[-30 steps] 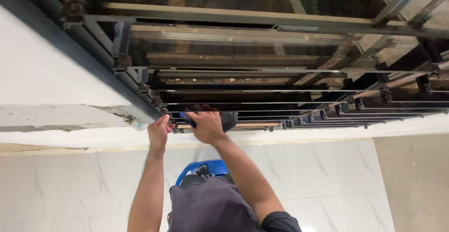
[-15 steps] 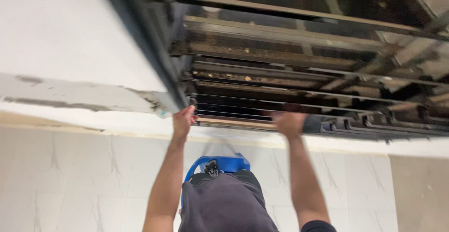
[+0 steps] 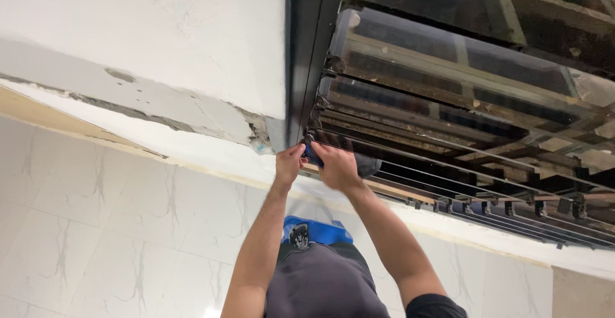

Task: The person wipes glass window slats with a cloth while standing on a stool, moving the cloth across the surface of multiple individual slats.

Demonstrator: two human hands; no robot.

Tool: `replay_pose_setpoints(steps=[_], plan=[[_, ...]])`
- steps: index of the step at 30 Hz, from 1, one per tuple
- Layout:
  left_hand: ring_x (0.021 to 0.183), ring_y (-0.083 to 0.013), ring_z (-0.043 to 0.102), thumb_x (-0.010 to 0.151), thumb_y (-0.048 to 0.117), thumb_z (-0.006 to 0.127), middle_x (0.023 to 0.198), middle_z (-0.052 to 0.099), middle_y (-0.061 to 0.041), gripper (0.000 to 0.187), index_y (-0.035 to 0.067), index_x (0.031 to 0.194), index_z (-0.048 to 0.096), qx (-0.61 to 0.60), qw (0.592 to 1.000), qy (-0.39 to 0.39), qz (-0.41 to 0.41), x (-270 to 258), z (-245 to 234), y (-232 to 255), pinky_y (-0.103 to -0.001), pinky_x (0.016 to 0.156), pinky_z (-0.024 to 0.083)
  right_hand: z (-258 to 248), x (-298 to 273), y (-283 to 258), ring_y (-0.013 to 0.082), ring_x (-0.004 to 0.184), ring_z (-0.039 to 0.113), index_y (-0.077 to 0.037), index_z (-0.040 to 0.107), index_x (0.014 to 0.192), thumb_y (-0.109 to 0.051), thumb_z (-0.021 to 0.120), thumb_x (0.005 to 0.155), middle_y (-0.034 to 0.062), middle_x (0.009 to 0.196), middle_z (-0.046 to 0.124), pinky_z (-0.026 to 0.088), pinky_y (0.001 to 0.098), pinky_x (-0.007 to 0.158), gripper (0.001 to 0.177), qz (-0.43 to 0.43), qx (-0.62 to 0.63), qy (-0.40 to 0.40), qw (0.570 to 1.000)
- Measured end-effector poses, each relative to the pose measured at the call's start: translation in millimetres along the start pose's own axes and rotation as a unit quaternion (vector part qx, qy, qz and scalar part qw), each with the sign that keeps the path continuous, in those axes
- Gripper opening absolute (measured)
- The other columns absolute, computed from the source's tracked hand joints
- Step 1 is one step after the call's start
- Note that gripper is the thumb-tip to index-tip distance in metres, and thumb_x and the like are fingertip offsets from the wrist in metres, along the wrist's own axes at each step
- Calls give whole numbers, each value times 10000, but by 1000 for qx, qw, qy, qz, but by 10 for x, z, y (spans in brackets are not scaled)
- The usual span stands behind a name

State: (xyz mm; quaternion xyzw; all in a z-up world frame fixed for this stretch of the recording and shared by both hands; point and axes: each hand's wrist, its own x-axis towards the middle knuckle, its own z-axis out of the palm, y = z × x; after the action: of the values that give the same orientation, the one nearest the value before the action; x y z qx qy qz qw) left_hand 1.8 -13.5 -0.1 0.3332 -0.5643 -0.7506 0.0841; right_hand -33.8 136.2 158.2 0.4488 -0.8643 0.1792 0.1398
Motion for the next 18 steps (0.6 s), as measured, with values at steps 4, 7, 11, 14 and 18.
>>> replay_pose_setpoints(steps=[4, 7, 11, 14, 18], plan=[[556, -85, 625, 968, 248, 701, 570, 589, 2, 319, 3, 1158, 775, -7, 1000, -13, 17, 26, 7, -93, -239, 524, 476, 166, 103, 76, 349, 1201, 598, -178, 666, 1233, -142, 644, 842, 107, 1268, 669, 476, 488, 987, 393, 152, 49, -179, 971], [555, -89, 612, 971, 245, 693, 571, 600, 1, 327, -11, 1161, 768, 5, 1000, -20, 22, 35, -11, -69, -241, 519, 464, 221, -258, 369, 339, 1156, 621, -180, 675, 1224, -130, 640, 821, 99, 1225, 686, 484, 492, 963, 407, 134, 41, -120, 983], [566, -85, 599, 969, 242, 704, 573, 581, 1, 326, -11, 1163, 771, 13, 999, -28, 27, -15, -49, -22, -237, 547, 479, -42, -1335, 1369, 326, 1097, 652, -182, 687, 1211, -114, 635, 793, 89, 1169, 708, 494, 498, 930, 427, 252, -35, -88, 963], [577, -87, 596, 969, 230, 700, 602, 607, 5, 315, -10, 1163, 765, 7, 999, -35, 23, -47, -51, 54, -244, 555, 478, -545, -2008, 2033, 316, 1052, 676, -184, 696, 1202, -103, 631, 773, 82, 1127, 725, 502, 502, 906, 442, 299, -164, 9, 940], [587, -85, 611, 975, 232, 688, 597, 595, 7, 306, 9, 1170, 767, 25, 999, -35, 28, -93, -40, 126, -241, 560, 489, -489, -1795, 1933, 304, 992, 707, -187, 708, 1190, -87, 626, 745, 72, 1070, 747, 513, 508, 874, 464, 315, -183, 32, 931]])
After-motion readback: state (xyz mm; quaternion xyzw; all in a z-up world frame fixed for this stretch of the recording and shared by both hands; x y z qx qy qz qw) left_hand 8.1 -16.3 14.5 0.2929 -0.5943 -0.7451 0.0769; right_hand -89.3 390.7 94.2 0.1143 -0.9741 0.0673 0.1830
